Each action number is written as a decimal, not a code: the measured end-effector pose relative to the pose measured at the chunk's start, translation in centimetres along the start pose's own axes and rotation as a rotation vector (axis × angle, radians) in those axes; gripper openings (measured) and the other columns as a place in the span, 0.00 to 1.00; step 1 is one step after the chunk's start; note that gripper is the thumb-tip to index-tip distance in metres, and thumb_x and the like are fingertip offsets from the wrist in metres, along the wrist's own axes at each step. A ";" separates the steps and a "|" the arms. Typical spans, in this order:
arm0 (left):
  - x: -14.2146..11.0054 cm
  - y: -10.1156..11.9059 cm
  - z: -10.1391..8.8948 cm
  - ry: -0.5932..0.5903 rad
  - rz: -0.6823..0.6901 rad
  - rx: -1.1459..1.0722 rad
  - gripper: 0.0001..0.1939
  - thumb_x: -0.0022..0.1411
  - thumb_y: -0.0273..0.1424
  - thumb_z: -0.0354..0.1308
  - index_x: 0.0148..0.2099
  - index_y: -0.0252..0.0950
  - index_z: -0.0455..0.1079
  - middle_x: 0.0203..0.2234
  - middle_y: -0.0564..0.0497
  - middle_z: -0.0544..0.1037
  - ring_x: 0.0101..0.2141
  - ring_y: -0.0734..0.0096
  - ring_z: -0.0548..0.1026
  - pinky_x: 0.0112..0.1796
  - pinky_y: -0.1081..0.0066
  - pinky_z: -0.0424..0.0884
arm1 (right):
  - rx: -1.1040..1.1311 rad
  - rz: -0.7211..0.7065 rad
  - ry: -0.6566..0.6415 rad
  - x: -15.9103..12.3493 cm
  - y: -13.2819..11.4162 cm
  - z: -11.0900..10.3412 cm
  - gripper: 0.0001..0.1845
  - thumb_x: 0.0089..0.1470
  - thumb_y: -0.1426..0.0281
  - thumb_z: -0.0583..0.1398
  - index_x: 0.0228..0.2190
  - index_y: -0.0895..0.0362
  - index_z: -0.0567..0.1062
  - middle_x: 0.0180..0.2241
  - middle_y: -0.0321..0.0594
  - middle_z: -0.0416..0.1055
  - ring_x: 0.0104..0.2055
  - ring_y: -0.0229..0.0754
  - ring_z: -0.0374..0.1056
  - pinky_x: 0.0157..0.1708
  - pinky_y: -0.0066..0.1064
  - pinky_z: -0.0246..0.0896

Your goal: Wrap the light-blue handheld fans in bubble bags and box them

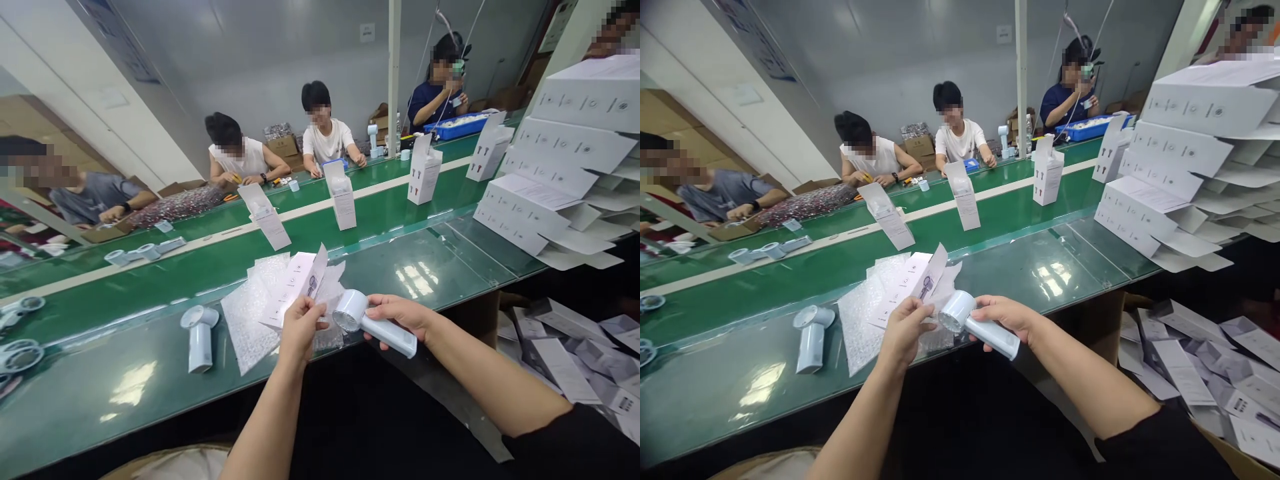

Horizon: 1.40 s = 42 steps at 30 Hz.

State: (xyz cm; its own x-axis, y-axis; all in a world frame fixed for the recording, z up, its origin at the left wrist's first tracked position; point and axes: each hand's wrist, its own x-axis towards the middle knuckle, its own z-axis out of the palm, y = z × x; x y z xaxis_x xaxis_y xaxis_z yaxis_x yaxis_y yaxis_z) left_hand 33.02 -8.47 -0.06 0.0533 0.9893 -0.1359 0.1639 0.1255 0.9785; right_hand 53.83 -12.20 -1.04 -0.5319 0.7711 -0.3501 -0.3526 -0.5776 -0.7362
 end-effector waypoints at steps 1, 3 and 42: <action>0.0 0.0 0.1 0.057 0.074 0.052 0.14 0.50 0.37 0.59 0.24 0.38 0.57 0.19 0.57 0.65 0.23 0.74 0.67 0.24 0.73 0.67 | -0.029 0.001 0.052 0.0 0.0 0.1 0.22 0.47 0.69 0.66 0.42 0.59 0.65 0.35 0.45 0.72 0.33 0.45 0.73 0.19 0.30 0.71; 0.0 0.0 0.4 0.124 0.359 0.281 0.12 0.55 0.35 0.56 0.24 0.38 0.58 0.19 0.56 0.65 0.23 0.74 0.66 0.27 0.72 0.67 | -0.092 0.000 0.140 -0.2 0.1 0.4 0.19 0.48 0.68 0.65 0.39 0.58 0.63 0.32 0.43 0.72 0.33 0.45 0.73 0.19 0.29 0.71; -3.2 -1.2 7.9 -0.047 1.106 0.549 0.08 0.59 0.21 0.47 0.32 0.37 0.64 0.23 0.52 0.71 0.26 0.71 0.72 0.30 0.72 0.70 | 0.202 -0.305 0.672 -3.6 2.1 0.2 0.12 0.51 0.71 0.64 0.32 0.58 0.64 0.22 0.35 0.70 0.21 0.38 0.69 0.15 0.27 0.67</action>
State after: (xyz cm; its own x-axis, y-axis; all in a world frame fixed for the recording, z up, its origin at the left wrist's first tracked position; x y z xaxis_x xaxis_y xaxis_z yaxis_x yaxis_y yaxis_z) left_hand 40.38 -12.40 -2.04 0.4592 0.5387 0.7064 0.3991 -0.8355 0.3777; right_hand 54.88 -16.30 -1.25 0.1717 0.8644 -0.4726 -0.5771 -0.3005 -0.7594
